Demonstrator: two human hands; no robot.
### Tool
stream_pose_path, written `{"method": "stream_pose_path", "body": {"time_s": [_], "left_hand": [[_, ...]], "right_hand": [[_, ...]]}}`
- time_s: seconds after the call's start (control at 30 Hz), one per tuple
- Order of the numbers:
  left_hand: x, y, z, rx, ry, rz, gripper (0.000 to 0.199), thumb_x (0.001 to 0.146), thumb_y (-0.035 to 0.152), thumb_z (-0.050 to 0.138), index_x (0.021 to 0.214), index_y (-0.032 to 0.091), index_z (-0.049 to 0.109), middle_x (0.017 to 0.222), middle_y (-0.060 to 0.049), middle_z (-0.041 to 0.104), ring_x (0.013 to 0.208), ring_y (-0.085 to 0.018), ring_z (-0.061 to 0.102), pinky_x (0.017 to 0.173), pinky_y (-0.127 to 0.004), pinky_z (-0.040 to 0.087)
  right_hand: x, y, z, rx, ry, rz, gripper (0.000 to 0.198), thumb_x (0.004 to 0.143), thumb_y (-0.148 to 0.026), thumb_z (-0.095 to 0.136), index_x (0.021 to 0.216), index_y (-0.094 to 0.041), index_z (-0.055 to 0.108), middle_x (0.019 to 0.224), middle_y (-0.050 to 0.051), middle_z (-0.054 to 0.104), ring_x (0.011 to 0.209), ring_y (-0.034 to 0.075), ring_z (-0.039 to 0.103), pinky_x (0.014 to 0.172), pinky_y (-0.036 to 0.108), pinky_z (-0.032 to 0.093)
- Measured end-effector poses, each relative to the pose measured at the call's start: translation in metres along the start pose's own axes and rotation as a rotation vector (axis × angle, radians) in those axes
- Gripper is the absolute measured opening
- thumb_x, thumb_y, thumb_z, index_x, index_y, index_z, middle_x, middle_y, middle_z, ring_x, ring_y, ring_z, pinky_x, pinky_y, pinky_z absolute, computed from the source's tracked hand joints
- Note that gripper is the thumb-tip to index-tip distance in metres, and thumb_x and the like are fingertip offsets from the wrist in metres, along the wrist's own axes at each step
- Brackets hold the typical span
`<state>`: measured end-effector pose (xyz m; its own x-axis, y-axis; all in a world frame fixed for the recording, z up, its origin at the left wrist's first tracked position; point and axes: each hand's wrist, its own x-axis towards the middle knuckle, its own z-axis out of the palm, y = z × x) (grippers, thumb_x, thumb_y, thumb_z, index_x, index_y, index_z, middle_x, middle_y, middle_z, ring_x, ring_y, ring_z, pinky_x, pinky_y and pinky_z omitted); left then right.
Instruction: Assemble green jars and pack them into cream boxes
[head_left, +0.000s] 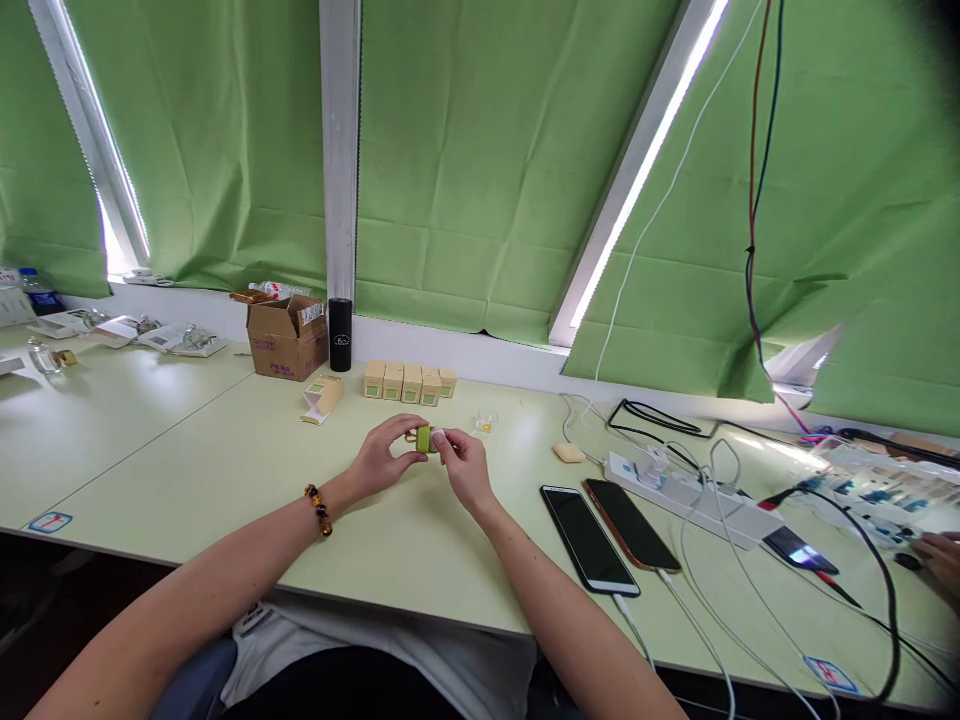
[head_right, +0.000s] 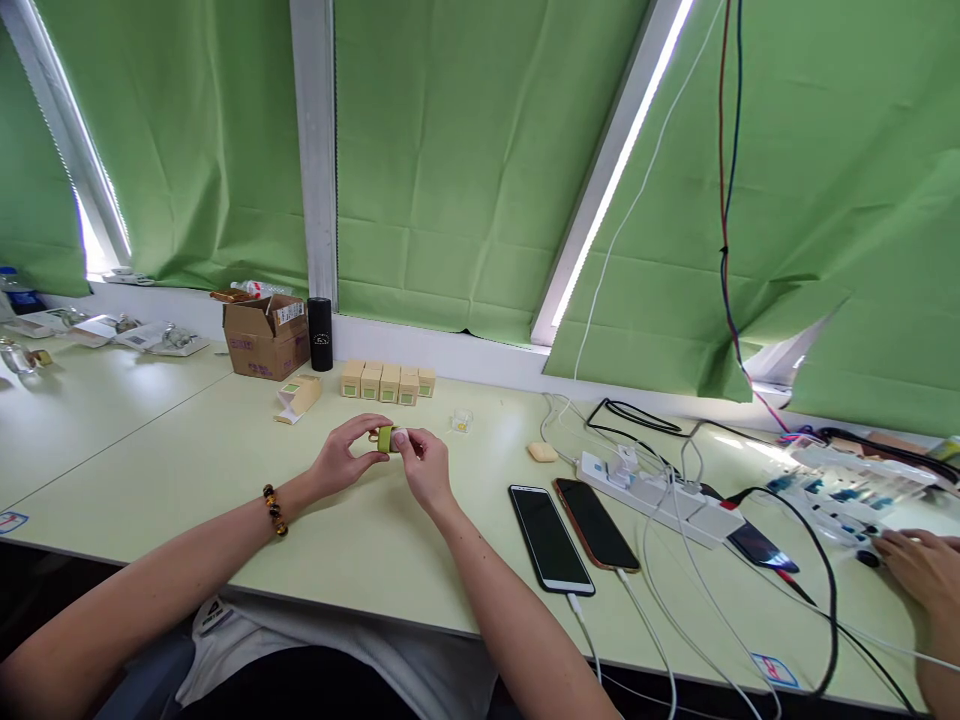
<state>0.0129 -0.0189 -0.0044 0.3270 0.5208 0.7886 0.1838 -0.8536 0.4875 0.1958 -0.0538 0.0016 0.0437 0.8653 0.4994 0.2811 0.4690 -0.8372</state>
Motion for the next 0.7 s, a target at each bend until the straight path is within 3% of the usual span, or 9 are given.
{"method": "stream_pose_path", "body": {"time_s": [0.17, 0.7], "left_hand": [[0.0005, 0.0016, 0.0007, 0.018, 0.014, 0.014, 0.041, 0.085, 0.032, 0.080, 0.122, 0.022, 0.067, 0.114, -0.011, 0.072, 0.097, -0.022, 0.068, 0.084, -0.039, 0.060], [0.0005, 0.0028, 0.0007, 0.032, 0.057, 0.001, 0.038, 0.086, 0.028, 0.079, 0.121, 0.022, 0.067, 0.116, -0.010, 0.072, 0.104, -0.023, 0.068, 0.087, -0.038, 0.060]], "right_hand": [[0.0008, 0.0004, -0.0006, -0.026, 0.016, -0.011, 0.052, 0.091, -0.066, 0.057, 0.085, -0.019, 0.076, 0.079, 0.007, 0.068, 0.069, 0.018, 0.055, 0.059, 0.029, 0.042], [0.0019, -0.0035, -0.0017, -0.013, 0.027, 0.000, 0.054, 0.092, -0.068, 0.054, 0.082, -0.018, 0.073, 0.077, 0.007, 0.066, 0.068, 0.018, 0.053, 0.058, 0.029, 0.040]]}}
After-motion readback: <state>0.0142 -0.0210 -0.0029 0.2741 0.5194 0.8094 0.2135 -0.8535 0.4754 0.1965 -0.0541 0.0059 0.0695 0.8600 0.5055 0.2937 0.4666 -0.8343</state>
